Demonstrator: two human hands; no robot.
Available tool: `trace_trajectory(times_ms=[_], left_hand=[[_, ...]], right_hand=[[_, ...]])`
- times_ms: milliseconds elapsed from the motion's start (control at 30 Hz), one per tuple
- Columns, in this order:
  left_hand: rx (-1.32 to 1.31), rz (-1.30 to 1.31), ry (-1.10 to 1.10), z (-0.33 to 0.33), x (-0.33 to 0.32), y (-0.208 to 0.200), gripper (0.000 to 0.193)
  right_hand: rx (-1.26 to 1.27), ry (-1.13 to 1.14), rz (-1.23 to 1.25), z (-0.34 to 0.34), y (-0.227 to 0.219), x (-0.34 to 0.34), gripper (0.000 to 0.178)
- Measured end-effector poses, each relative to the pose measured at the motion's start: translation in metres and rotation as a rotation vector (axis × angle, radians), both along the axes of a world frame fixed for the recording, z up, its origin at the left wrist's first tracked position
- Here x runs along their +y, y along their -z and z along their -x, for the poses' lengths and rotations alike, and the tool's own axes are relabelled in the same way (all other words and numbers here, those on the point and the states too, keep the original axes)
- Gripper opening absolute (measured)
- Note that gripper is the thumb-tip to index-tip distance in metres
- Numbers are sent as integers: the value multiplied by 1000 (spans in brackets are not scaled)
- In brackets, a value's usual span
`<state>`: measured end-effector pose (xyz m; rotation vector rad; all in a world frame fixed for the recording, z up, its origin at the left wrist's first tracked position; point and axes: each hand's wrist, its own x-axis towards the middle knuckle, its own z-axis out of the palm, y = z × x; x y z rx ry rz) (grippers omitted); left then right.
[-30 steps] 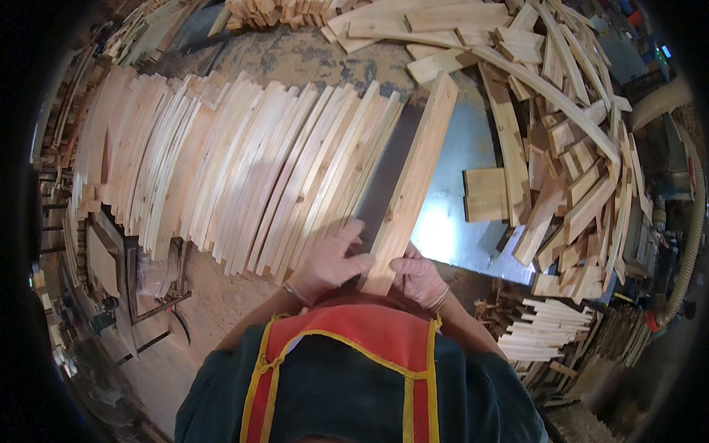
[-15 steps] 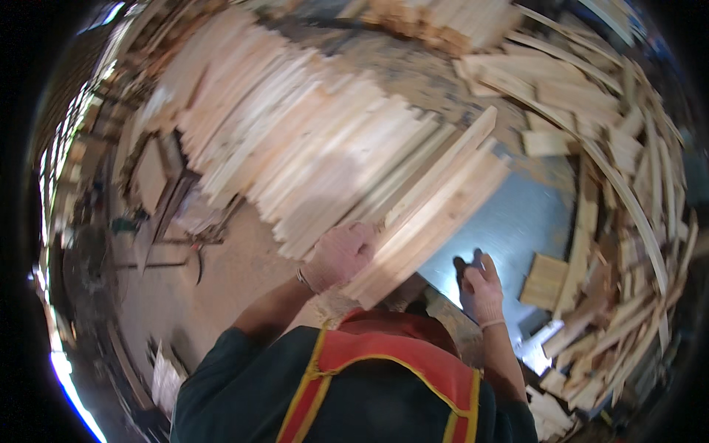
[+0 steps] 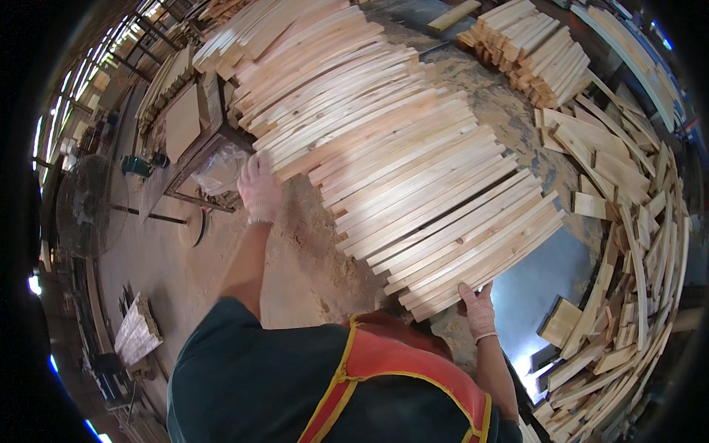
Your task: The person repeatedly picks up individual wooden planks from a large pile on a metal table and stacks them neatly. The person organizes the planks into a growing, aligned stack, occasionally adjusting the pile to maintain order.
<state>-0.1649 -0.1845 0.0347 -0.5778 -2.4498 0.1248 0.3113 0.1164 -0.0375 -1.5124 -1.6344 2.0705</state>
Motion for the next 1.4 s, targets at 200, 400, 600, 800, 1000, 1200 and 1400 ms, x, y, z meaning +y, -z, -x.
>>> trace_trajectory(times_ms=[200, 400, 600, 800, 1000, 1200, 1400], left_hand=[[-1637, -1709, -312, -157, 24, 76, 45], [-1855, -1382, 130, -295, 53, 103, 53], [-1420, 576, 874, -243, 124, 13, 38], [-1432, -109, 308, -217, 288, 58, 83], [-1521, -47, 225, -267, 341, 32, 108], [-1359, -273, 446, -277, 355, -46, 110], [-978, -731, 993, -267, 368, -174, 101]], right_hand=[[131, 34, -8, 0, 36, 0, 91], [149, 180, -79, -18, -5, 44, 85], [-81, 15, -75, -78, -22, 120, 89], [-115, -197, -113, -73, -18, 201, 95], [56, -51, -219, -48, -3, 205, 87], [361, 259, -202, -61, -57, 208, 69], [596, 420, -702, -66, -219, 212, 68]])
